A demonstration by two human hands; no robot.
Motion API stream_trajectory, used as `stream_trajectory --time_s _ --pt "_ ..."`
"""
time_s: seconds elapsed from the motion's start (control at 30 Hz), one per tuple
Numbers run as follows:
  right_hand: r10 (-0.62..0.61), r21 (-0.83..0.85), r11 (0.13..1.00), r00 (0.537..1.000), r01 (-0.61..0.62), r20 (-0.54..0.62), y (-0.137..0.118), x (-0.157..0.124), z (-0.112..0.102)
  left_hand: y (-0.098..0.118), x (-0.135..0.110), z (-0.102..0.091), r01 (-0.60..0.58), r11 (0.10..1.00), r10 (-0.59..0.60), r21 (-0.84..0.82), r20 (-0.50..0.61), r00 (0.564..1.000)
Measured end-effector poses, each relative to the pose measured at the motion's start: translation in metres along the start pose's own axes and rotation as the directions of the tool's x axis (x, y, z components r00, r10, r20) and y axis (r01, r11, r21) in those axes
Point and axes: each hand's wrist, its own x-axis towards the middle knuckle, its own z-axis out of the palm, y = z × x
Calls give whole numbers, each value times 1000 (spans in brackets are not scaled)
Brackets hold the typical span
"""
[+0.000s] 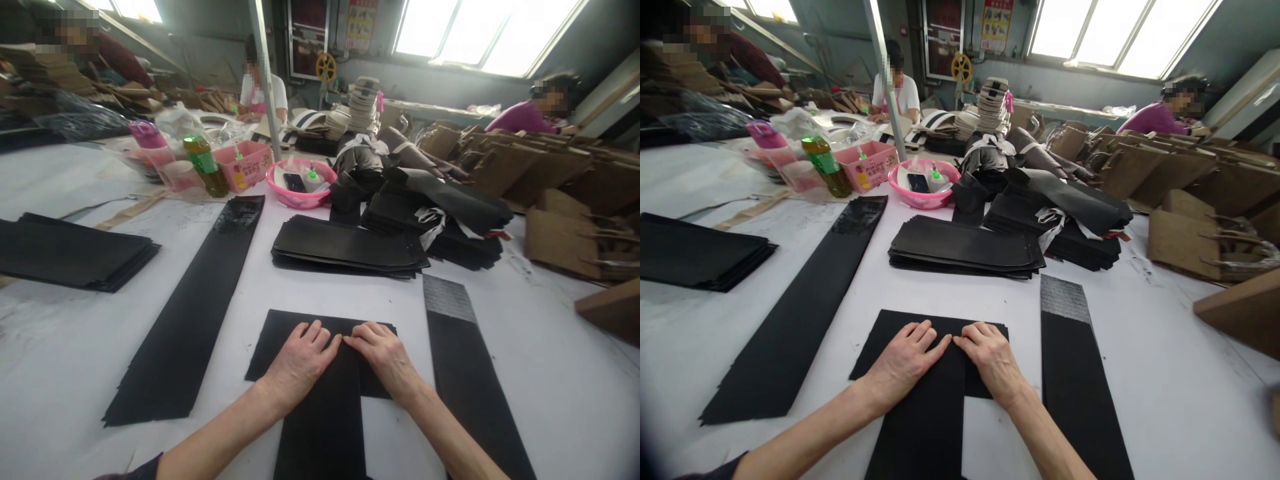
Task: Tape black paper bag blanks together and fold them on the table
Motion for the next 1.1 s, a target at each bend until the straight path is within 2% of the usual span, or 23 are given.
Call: stream_trajectory --time_s 0.23,0.47,0.67,1.1 --pt "61 71 996 997 -58 -41 2 -5 3 0 1 -1 -13 1000 13 14 25 1000" --pt "91 169 983 985 -66 -145 3 -8 5 0 3 -1 -30 999 29 35 51 998" --pt "82 171 983 995 -70 -63 4 -13 6 1 3 1 -35 998 31 52 63 997" --pt "197 314 936 976 -159 -95 5 -18 3 1 2 0 -14 999 13 47 24 1000"
